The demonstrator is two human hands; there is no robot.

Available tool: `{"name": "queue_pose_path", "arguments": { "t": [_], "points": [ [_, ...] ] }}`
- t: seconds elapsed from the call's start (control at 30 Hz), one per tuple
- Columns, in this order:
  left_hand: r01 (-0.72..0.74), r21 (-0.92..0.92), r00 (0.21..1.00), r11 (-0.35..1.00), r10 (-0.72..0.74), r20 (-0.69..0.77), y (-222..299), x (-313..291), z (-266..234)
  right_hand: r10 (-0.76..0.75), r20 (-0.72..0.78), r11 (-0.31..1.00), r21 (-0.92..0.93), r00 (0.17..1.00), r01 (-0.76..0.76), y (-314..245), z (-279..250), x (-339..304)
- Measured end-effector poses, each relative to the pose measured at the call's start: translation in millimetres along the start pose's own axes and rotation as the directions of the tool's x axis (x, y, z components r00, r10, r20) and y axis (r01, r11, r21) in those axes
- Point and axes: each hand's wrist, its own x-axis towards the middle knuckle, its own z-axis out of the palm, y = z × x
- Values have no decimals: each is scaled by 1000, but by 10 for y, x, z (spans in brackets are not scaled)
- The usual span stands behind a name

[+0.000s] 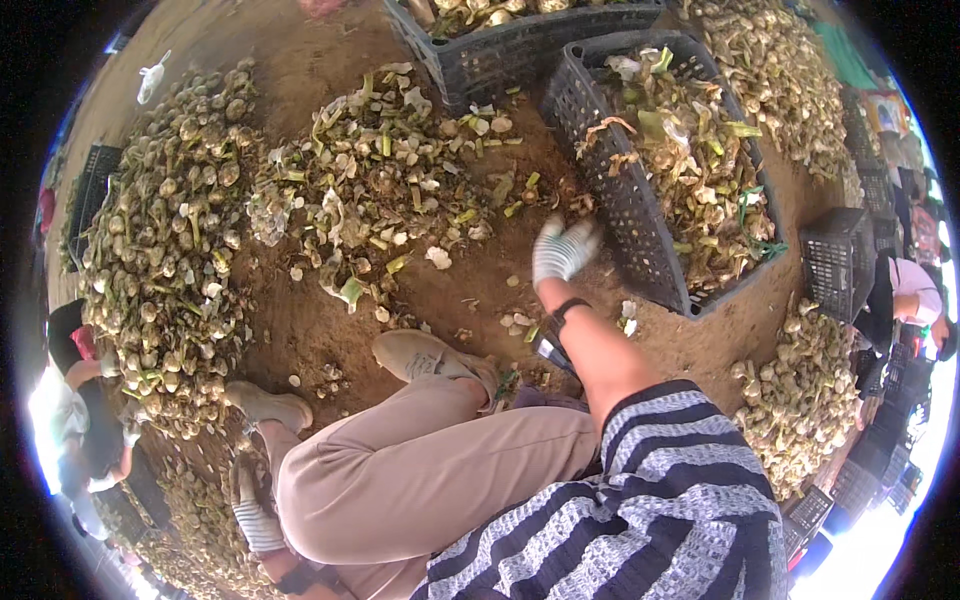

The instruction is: The person clears debris from the ground by hand, then picks up garlic bulbs one at a time, trims the roots and stems with a knife, and places them into a crate.

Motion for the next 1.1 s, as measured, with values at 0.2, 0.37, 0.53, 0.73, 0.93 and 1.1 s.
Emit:
{"name": "queue_pose_path", "arguments": {
  "t": [0.2,0.37,0.53,0.73,0.93,1.1],
  "points": [
    [-47,177,998,983,52,-25,280,-60,-475,-423,221,888,295,879,353,-428,69,296],
    [-6,-111,993,994,-7,-117,178,18,-480,-351,306,916,-86,885,393,-666,468,233],
    [7,1,1000,1000,-7,-2,215,1,-486,-681,476,695,659,556,288,-1333,87,-217],
    [-54,4,997,999,53,48,173,121,-345,-482,608,-230,607,-631,760,230,-760,-301],
    [45,19,993,999,-47,112,156,-28,-320,-391,319,-463,743,-864,484,-396,-302,-58],
    [36,-30,999,999,-35,21,107,-33,-314,-876,207,-312,447,-436,838,-1604,358,301]
  ]
}}
